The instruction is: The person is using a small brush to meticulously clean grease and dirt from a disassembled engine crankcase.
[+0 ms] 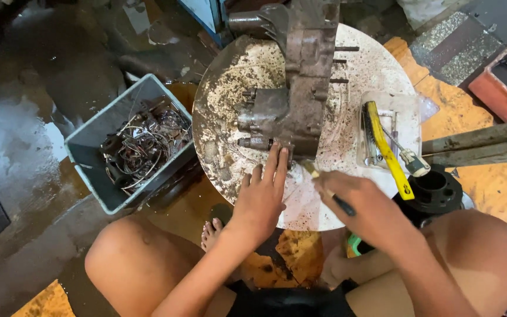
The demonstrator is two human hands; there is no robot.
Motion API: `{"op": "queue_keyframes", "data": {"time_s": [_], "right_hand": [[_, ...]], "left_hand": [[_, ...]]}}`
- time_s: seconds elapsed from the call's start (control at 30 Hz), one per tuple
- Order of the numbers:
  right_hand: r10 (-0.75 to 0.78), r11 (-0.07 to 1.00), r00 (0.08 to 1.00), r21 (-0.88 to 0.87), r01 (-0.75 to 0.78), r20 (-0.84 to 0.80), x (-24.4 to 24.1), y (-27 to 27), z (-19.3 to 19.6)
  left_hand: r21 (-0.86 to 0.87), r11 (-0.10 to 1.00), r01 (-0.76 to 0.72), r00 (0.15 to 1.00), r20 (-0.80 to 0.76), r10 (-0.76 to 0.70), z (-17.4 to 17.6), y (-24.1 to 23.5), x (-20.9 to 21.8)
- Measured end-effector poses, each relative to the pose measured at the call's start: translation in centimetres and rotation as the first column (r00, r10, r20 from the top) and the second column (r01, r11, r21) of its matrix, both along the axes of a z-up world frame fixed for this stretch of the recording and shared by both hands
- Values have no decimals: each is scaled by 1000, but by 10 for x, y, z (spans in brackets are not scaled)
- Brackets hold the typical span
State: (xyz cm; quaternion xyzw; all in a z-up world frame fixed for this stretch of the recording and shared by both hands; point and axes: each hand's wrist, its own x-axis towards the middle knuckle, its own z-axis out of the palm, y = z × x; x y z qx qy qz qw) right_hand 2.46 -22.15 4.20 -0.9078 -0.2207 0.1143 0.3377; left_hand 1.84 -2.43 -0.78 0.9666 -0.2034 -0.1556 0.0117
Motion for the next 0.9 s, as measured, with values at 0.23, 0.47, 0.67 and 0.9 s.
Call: {"op": "queue_keyframes", "data": {"time_s": [0.23, 0.47, 0.67, 0.9], "right_hand": [[-69, 988, 980, 148, 41, 189, -2, 3, 13], [-27, 993, 997, 117, 18, 71, -2, 0, 6], [-53, 997, 981, 64, 42, 189, -9, 2, 5], [-64, 998, 998, -23, 64, -25, -6, -1, -7]], "left_hand": [[-5, 1000, -3, 1000, 7, 3, -6, 1, 1], [-24, 1000, -15, 1000, 4, 15, -8, 1, 1], [4, 1000, -3, 1000, 11, 3, -9, 1, 1], [-13, 1000, 0, 1000, 22, 1, -4, 1, 1]]}}
